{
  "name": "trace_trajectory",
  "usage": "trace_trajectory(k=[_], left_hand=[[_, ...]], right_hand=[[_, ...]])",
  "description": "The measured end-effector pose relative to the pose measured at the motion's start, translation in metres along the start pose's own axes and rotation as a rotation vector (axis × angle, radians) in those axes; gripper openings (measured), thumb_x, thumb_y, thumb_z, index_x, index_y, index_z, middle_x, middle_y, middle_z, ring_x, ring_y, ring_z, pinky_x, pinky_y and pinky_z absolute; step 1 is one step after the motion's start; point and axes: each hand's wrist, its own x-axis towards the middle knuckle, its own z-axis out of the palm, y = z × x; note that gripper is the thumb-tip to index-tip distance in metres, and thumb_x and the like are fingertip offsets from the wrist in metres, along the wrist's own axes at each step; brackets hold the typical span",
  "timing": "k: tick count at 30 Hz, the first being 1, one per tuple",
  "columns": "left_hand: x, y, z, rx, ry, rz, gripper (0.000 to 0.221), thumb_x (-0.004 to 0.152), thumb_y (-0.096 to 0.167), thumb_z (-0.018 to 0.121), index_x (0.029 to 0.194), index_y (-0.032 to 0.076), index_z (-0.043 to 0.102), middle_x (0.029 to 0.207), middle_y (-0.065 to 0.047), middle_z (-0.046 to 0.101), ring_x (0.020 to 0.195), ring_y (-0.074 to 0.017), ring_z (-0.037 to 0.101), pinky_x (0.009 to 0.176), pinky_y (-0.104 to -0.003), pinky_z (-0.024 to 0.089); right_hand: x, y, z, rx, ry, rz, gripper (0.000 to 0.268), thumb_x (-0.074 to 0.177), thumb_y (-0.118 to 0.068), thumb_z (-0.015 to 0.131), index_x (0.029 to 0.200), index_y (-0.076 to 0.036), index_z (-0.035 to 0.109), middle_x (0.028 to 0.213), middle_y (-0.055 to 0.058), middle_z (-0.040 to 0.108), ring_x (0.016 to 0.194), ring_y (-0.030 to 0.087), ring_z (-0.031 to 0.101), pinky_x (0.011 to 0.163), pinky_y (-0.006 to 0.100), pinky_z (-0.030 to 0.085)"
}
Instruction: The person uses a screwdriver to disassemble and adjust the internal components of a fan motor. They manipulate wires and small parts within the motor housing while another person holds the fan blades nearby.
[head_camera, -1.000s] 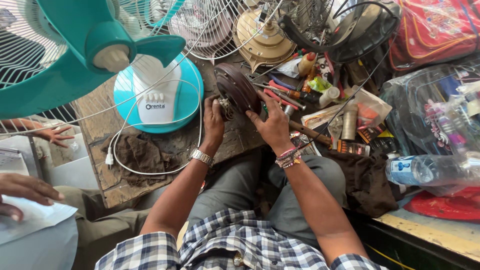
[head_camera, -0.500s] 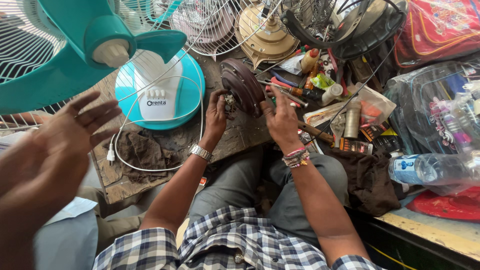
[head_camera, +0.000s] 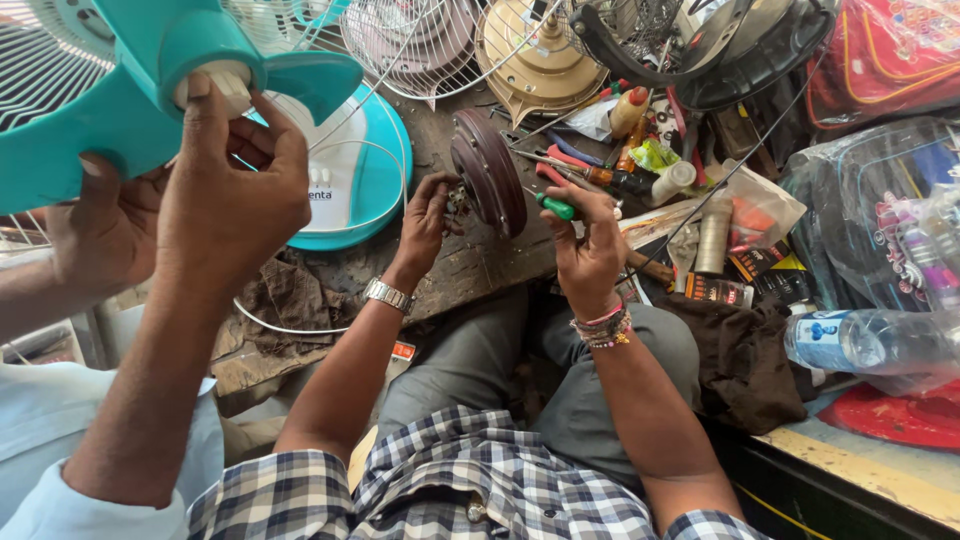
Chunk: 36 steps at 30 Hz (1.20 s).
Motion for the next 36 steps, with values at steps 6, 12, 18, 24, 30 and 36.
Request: trace_trajectory(k=[6,12,18,24,30,36], left_hand=[[-0.005,0.006,0.007,0.002,0.011,0.006,0.024,0.112,0.025,0.047,0.128,0.012,0.06,0.123,-0.003,0.063,0.085,-0.0077,0.063,0.055,-0.023,0.054],[-0.008,0.008,0.013,0.067,0.043,0.038,0.024,0.113,0.025,0.047,0.128,0.012,0.06,0.124,-0.003,0.063,0.08,-0.0054,0.059,0.053,-0.021,0.051],[-0.009,0.005,0.016,0.056,0.064,0.029,0.025,0.113,0.026,0.045,0.129,0.012,0.059,0.124,-0.003,0.063,0.071,-0.004,0.057,0.052,-0.02,0.05],[-0.005,0.001,0.022,0.095,0.093,0.066,0.025,0.113,0.027,0.046,0.127,0.011,0.059,0.121,-0.002,0.065,0.065,-0.0032,0.055,0.049,-0.019,0.047],[-0.005,0.003,0.027,0.142,0.106,0.064,0.026,0.112,0.028,0.046,0.126,0.011,0.06,0.12,-0.002,0.067,0.065,-0.003,0.056,0.049,-0.02,0.048],[-0.004,0.003,0.029,0.144,0.112,0.061,0.027,0.111,0.028,0.046,0.125,0.011,0.06,0.119,-0.003,0.067,0.064,-0.004,0.057,0.048,-0.02,0.05]], right_hand=[[-0.006,-0.004,0.0,0.134,0.009,-0.029,0.032,0.105,-0.002,0.069,0.132,-0.002,0.053,0.124,0.016,0.069,0.109,0.021,0.069,0.095,0.031,0.06],[0.002,-0.009,0.012,0.037,-0.024,-0.131,0.03,0.101,-0.004,0.075,0.125,-0.005,0.058,0.118,0.013,0.074,0.106,0.021,0.071,0.094,0.032,0.058],[0.017,-0.014,0.025,-0.332,-0.05,-0.226,0.031,0.095,-0.014,0.082,0.12,-0.013,0.064,0.109,-0.002,0.079,0.109,0.018,0.065,0.101,0.037,0.038],[0.016,-0.01,0.033,-0.396,-0.06,-0.203,0.029,0.092,-0.018,0.084,0.117,-0.015,0.071,0.104,-0.004,0.078,0.104,0.016,0.064,0.098,0.038,0.037],[0.013,-0.001,0.034,-0.402,-0.061,-0.177,0.028,0.093,-0.021,0.083,0.118,-0.017,0.071,0.098,-0.005,0.074,0.101,0.016,0.063,0.096,0.038,0.037],[0.013,0.001,0.032,-0.472,-0.062,-0.168,0.026,0.09,-0.026,0.085,0.112,-0.018,0.073,0.091,-0.004,0.07,0.096,0.017,0.062,0.093,0.039,0.037]])
